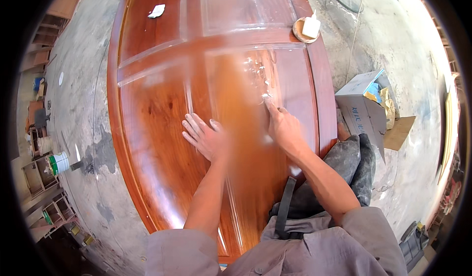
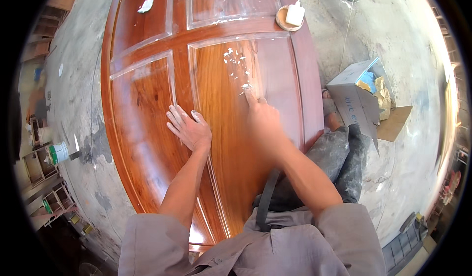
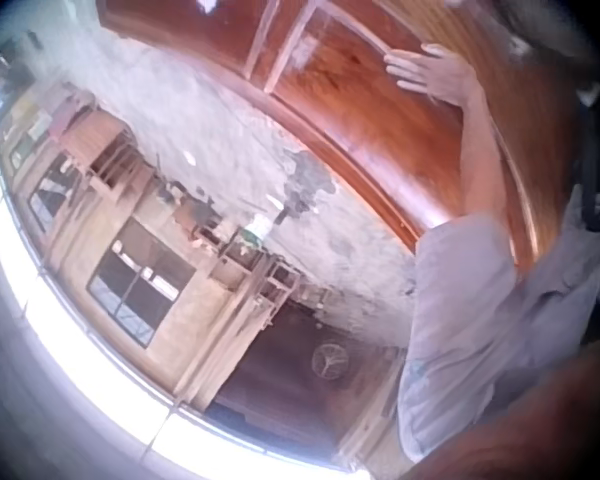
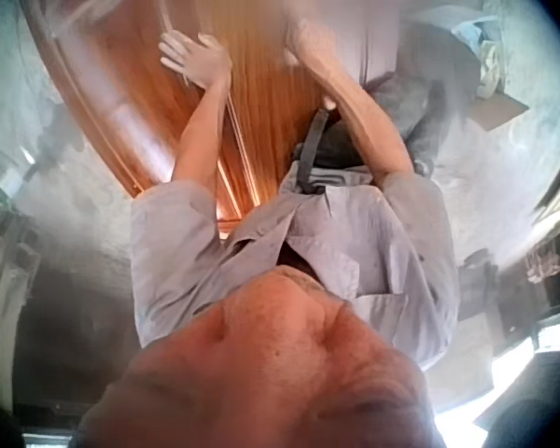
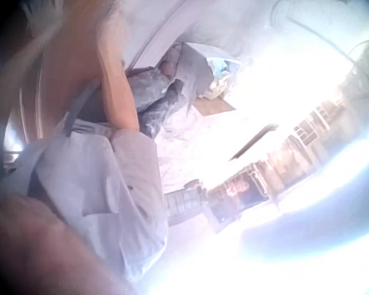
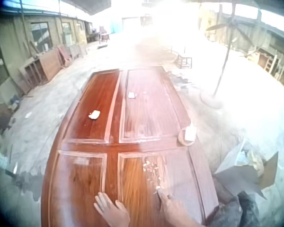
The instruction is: The person applies a white filler substance from a tube onto a large, reddish-brown wooden surface. They use a small metal spatula to spread the filler into a specific area and smooth it over the wood grain. The person also uses a sanding block to rub the surface and a cloth to wipe away excess material.
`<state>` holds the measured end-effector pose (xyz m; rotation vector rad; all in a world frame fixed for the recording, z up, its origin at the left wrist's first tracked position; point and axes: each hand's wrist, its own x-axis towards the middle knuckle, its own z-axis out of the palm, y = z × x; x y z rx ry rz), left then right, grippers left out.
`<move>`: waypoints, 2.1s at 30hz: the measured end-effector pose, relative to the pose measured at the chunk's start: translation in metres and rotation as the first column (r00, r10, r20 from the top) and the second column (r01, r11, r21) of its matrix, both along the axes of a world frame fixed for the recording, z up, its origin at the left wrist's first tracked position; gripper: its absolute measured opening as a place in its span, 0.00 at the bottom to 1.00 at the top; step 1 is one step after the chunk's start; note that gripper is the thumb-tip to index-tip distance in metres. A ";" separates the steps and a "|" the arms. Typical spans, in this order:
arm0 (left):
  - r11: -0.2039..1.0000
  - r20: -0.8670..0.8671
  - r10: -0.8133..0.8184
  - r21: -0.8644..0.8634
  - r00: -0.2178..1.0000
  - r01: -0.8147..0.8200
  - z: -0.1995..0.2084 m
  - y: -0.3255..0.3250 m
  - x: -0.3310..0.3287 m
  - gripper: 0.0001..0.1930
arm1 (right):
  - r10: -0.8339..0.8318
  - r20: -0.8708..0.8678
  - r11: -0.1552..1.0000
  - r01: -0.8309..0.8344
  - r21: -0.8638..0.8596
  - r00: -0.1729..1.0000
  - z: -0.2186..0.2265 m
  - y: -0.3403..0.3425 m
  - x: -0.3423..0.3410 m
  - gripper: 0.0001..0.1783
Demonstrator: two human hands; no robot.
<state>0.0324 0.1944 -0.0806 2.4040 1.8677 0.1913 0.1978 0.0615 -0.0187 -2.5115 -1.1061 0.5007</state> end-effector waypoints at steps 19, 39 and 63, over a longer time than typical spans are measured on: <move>1.000 -0.007 0.000 -0.024 1.000 0.000 0.003 0.000 0.003 0.35 | -0.010 0.033 1.000 0.009 0.027 0.999 -0.005 0.030 0.036 0.34; 1.000 0.010 -0.007 -0.027 1.000 0.007 0.008 0.000 0.006 0.35 | 0.044 0.068 0.999 -0.045 0.012 0.997 -0.014 0.057 0.066 0.33; 0.999 0.009 0.024 -0.033 1.000 -0.024 0.006 0.003 -0.008 0.35 | 0.086 0.040 0.995 -0.084 -0.054 0.995 -0.010 0.065 0.061 0.33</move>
